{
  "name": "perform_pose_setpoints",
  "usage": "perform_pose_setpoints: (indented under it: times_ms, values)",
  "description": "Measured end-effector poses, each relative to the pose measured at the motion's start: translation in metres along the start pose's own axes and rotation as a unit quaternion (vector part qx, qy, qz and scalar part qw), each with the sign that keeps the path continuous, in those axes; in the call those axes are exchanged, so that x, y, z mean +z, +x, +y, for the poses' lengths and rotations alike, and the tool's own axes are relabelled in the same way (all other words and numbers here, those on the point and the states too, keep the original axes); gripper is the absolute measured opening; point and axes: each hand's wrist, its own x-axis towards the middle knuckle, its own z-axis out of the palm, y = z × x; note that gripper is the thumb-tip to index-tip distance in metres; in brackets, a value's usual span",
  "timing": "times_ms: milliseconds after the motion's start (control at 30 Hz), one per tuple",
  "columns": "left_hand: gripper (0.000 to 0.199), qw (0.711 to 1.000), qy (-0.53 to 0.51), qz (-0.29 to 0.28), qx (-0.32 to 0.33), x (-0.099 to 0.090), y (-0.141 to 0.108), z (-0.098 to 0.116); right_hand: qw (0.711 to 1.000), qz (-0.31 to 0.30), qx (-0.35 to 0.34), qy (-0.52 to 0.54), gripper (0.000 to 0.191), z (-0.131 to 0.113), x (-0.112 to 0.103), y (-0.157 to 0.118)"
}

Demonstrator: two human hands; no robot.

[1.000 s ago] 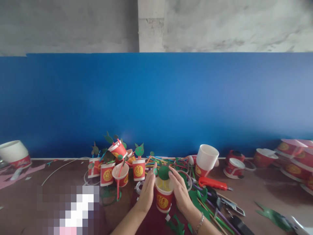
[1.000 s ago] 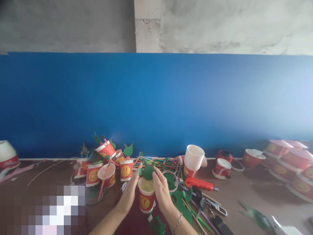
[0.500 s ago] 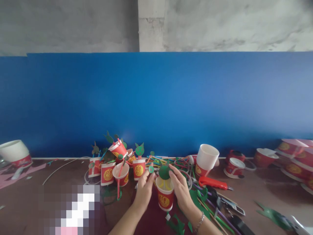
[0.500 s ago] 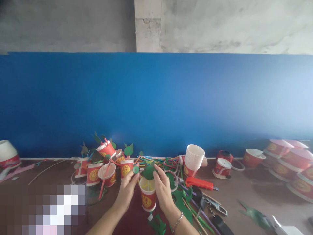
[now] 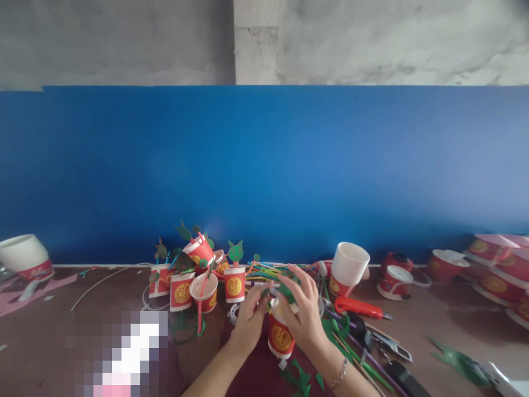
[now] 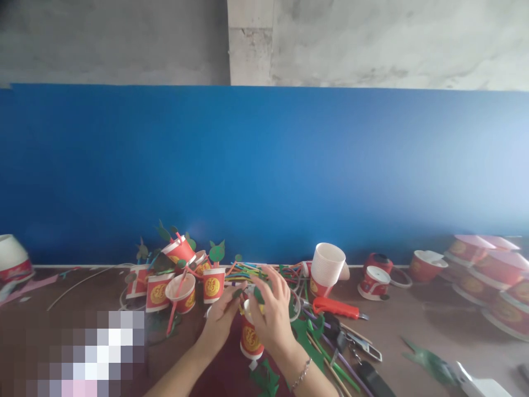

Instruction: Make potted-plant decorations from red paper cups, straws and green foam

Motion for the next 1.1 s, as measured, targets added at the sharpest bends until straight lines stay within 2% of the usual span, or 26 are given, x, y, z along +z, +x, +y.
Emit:
perform_pose_setpoints:
  times_ms: [67,233,300,467,567,700,833,967,1033,1100]
  values:
    - [0.030,1.000,0.003,-0.017,0.018,0.002,-0.001,0.002,0.998,-0.037,-0.051,-0.023,0.031,-0.006,-0.003,0.000]
    - [0.029,0.998,-0.012,-0.056,0.025,0.003,-0.003,0.002,0.996,-0.030,-0.088,-0.012,0.017,-0.010,-0.004,-0.002]
    - [0.032,0.999,-0.027,-0.047,-0.004,0.002,-0.003,0.000,0.996,-0.029,-0.085,0.015,0.014,-0.009,-0.003,-0.002]
    - [0.057,0.993,-0.106,-0.021,-0.056,0.000,-0.002,-0.001,0.997,-0.002,-0.035,0.074,0.009,-0.004,0.001,-0.004]
    - [0.063,0.989,-0.133,-0.022,-0.065,0.000,-0.003,0.000,0.997,-0.028,-0.029,0.061,0.011,-0.001,0.003,-0.007]
    - [0.063,0.981,-0.167,-0.024,-0.091,0.001,-0.005,0.001,0.996,-0.049,-0.056,0.042,0.014,0.001,0.005,-0.011]
    - [0.059,0.976,-0.192,0.008,-0.104,0.002,-0.005,0.002,0.996,-0.059,-0.049,0.054,0.024,0.006,0.011,-0.016]
    - [0.053,0.974,-0.180,0.078,-0.112,0.002,-0.003,0.000,0.997,-0.020,-0.011,0.074,0.021,0.013,0.017,-0.020]
    - [0.042,0.972,-0.168,0.110,-0.125,0.003,-0.001,-0.002,0.996,-0.009,0.011,0.085,0.019,0.016,0.018,-0.021]
    - [0.032,0.970,-0.152,0.114,-0.149,0.004,-0.001,-0.004,0.995,-0.014,0.022,0.098,0.018,0.018,0.020,-0.021]
